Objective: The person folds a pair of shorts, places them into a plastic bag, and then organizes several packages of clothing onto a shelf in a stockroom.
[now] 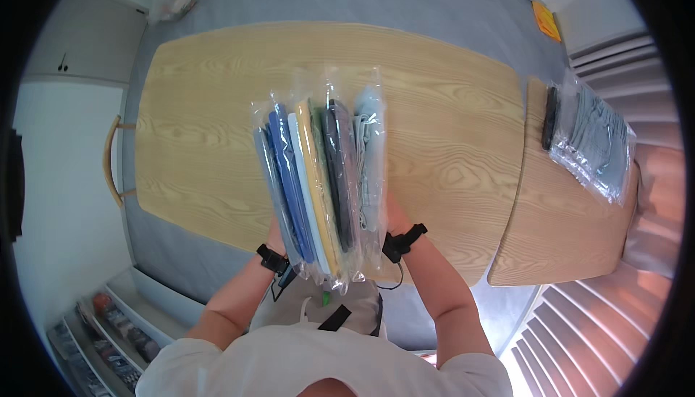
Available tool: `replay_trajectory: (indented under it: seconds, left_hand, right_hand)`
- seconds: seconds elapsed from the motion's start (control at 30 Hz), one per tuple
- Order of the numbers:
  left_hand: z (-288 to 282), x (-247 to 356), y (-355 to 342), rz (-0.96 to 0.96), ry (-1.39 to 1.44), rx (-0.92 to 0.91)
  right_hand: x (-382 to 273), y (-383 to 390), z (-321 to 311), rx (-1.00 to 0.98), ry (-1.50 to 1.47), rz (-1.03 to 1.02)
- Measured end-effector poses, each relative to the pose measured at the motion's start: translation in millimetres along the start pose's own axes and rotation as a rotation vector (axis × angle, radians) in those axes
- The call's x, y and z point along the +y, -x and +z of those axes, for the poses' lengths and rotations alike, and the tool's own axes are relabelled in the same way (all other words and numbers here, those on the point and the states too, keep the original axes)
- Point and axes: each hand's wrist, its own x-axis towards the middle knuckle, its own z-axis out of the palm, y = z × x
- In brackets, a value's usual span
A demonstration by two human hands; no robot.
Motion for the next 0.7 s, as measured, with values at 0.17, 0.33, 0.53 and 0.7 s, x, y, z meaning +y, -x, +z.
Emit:
replay_trajectory:
  seconds: [0.17,0.33,0.53,0.7]
  left_hand:
    - [15,-9,6,-0.126,0.256,0.027]
    - [-11,-5,29,-0.048,0.229,-0.149]
    - [-83,34,98,0.214,0.15,-0.206]
    - [-129,128,179,0.624,-0.512,-0.039]
  right_hand:
    - [13,10,20,0.081,-0.05,0.037]
    - [17,16,57,0.121,-0.017,0.057]
    - [22,6,161,0.04,0.109,0.098]
    - [60,-24,269,-0.082,0.214,0.185]
